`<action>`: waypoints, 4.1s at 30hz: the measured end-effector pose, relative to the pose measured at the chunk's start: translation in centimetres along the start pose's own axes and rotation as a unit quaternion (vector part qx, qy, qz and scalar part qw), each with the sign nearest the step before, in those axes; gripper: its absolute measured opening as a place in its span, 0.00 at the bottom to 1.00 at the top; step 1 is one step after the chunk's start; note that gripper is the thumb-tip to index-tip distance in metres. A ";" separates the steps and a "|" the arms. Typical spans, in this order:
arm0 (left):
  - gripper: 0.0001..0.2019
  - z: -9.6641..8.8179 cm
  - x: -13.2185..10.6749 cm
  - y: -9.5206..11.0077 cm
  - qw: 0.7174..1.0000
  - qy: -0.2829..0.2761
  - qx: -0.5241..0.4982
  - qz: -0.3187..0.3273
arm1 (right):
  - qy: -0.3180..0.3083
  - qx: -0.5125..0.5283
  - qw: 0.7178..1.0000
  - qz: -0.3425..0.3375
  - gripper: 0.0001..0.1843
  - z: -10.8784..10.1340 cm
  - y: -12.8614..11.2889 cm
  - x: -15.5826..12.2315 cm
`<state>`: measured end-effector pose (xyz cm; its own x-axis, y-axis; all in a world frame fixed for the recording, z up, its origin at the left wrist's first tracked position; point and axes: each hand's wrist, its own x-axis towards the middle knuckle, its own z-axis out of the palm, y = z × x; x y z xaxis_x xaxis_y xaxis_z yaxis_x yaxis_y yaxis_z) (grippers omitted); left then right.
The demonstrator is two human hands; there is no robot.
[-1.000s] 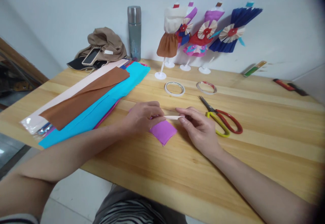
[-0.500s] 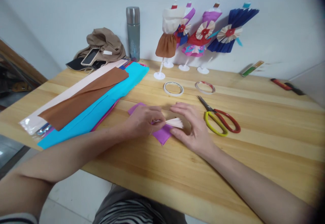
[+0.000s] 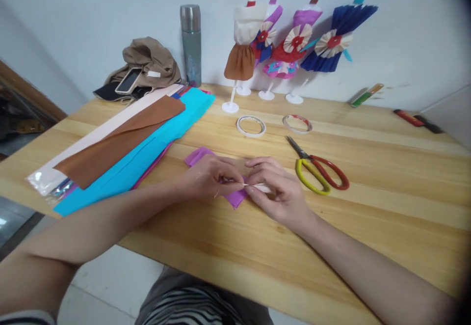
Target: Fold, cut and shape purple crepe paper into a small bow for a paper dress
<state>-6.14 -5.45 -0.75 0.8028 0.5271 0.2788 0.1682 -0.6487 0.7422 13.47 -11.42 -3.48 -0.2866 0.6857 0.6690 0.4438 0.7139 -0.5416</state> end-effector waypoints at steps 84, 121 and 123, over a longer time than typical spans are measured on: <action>0.15 2.2 -0.1 -0.4 0.811 0.090 -0.524 -0.244 | 0.086 0.017 0.991 0.098 0.06 1.0 -1.1 0.1; 0.11 0.0 0.7 -0.2 0.894 0.132 -0.344 -0.255 | 0.069 -0.033 0.983 0.169 0.08 -0.6 1.7 0.1; 0.09 0.2 0.7 0.2 0.919 0.122 -0.297 -0.230 | 0.047 0.024 0.979 0.195 0.10 -0.1 0.6 0.2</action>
<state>-5.45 -5.32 -0.55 0.5598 0.8254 -0.0735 0.0585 0.0491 0.9971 13.76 -10.85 -3.62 -0.0231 0.8935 0.4484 0.4632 0.4071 -0.7872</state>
